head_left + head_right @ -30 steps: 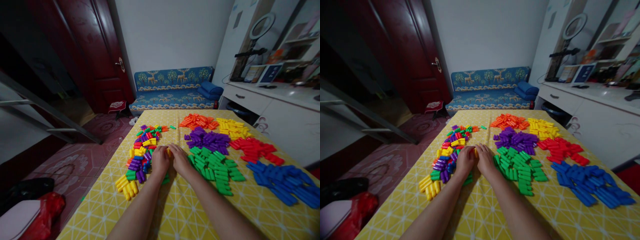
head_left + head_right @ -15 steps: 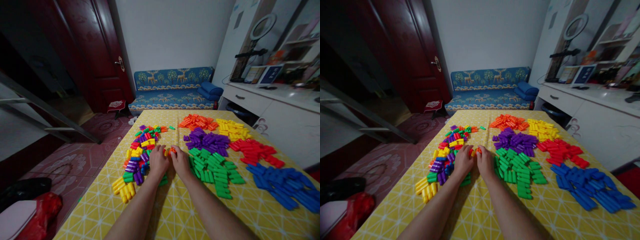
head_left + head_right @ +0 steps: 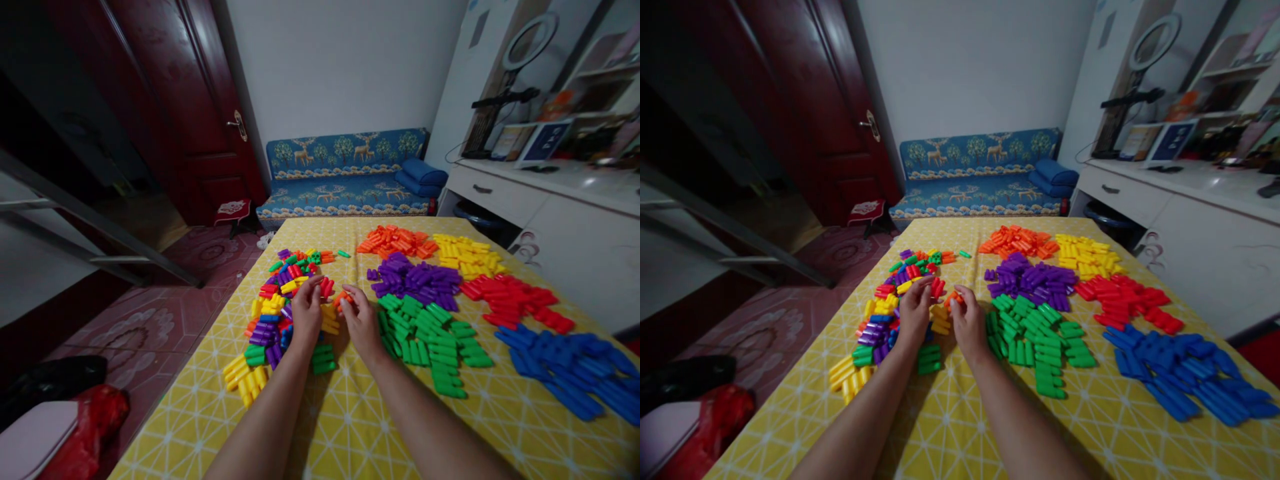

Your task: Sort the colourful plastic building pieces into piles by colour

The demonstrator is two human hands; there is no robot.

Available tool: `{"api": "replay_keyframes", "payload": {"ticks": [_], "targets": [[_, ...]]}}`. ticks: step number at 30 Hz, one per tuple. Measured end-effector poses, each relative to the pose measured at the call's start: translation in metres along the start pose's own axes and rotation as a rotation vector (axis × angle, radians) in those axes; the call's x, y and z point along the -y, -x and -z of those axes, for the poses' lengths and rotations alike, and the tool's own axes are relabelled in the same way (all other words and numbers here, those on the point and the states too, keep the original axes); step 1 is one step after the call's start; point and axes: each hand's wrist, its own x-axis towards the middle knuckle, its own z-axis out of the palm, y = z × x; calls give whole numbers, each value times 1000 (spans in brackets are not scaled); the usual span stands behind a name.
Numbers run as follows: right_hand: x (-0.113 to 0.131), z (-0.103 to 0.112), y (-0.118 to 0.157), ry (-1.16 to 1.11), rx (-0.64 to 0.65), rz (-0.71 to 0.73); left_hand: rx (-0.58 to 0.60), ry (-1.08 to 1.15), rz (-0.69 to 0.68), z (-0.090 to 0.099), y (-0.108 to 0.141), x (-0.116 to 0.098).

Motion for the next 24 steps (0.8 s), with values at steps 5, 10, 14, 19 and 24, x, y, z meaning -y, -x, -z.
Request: {"api": "replay_keyframes", "payload": {"ticks": [5, 10, 14, 19, 24], "targets": [[4, 0, 2, -64, 53, -11, -9, 197, 157, -1, -2, -2], [8, 1, 2, -66, 64, -19, -36, 189, 168, 1, -3, -1], [13, 1, 3, -131, 39, -30, -35, 164, 142, 1, -1, 1], [7, 0, 2, -124, 48, -23, 51, 125, 65, -2, 3, -1], [-1, 0, 0, -51, 29, 20, 77, 156, 27, -5, 4, 1]]}}
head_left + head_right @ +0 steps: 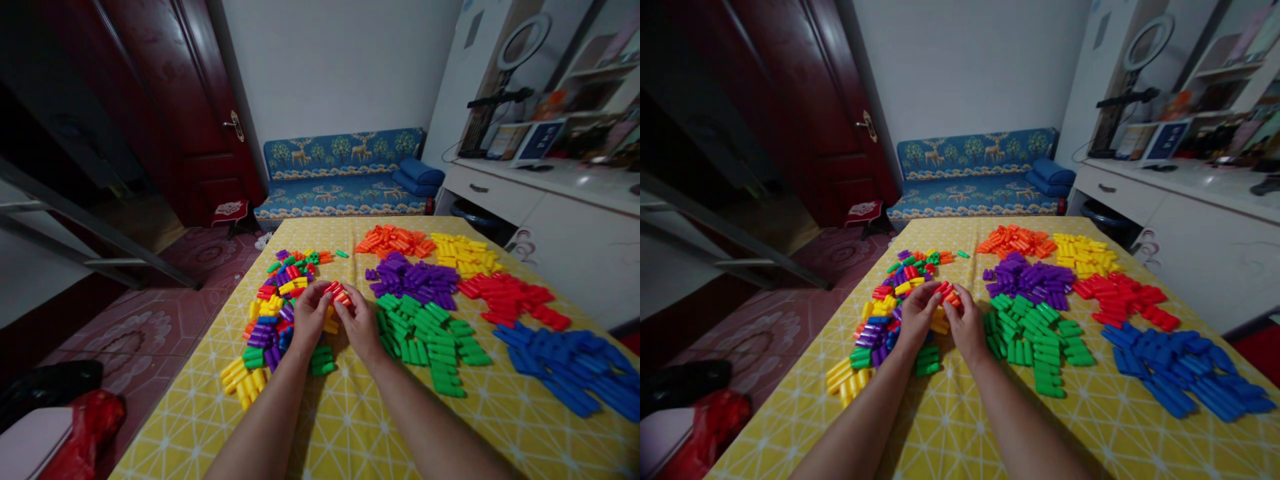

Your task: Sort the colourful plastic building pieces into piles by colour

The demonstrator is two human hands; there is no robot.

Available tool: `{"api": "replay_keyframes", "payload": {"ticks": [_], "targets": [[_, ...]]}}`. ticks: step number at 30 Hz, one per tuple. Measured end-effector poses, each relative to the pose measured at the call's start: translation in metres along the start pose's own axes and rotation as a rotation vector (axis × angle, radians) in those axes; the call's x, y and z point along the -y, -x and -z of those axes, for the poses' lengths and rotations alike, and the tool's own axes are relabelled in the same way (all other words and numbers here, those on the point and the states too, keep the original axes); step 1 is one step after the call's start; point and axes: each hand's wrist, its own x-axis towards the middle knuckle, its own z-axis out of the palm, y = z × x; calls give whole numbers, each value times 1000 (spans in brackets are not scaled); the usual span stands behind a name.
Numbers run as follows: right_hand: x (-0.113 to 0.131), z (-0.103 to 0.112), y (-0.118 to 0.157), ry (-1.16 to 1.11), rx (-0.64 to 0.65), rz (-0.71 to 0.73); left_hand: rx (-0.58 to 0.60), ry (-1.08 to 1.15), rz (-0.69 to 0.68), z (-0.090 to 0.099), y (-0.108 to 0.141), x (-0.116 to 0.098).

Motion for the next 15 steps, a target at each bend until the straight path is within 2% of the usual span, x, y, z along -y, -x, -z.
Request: {"api": "replay_keyframes", "payload": {"ticks": [6, 9, 12, 15], "targets": [[10, 2, 5, -26, -30, -82, -61, -36, 56, 3, 0, 4], [14, 15, -8, 24, -28, -65, -75, -37, 76, 4, 1, 5], [12, 38, -49, 82, -54, -43, -89, -34, 92, 4, 0, 7], [4, 66, -110, 119, -211, -179, -94, -18, 102, 4, -1, 9]]}}
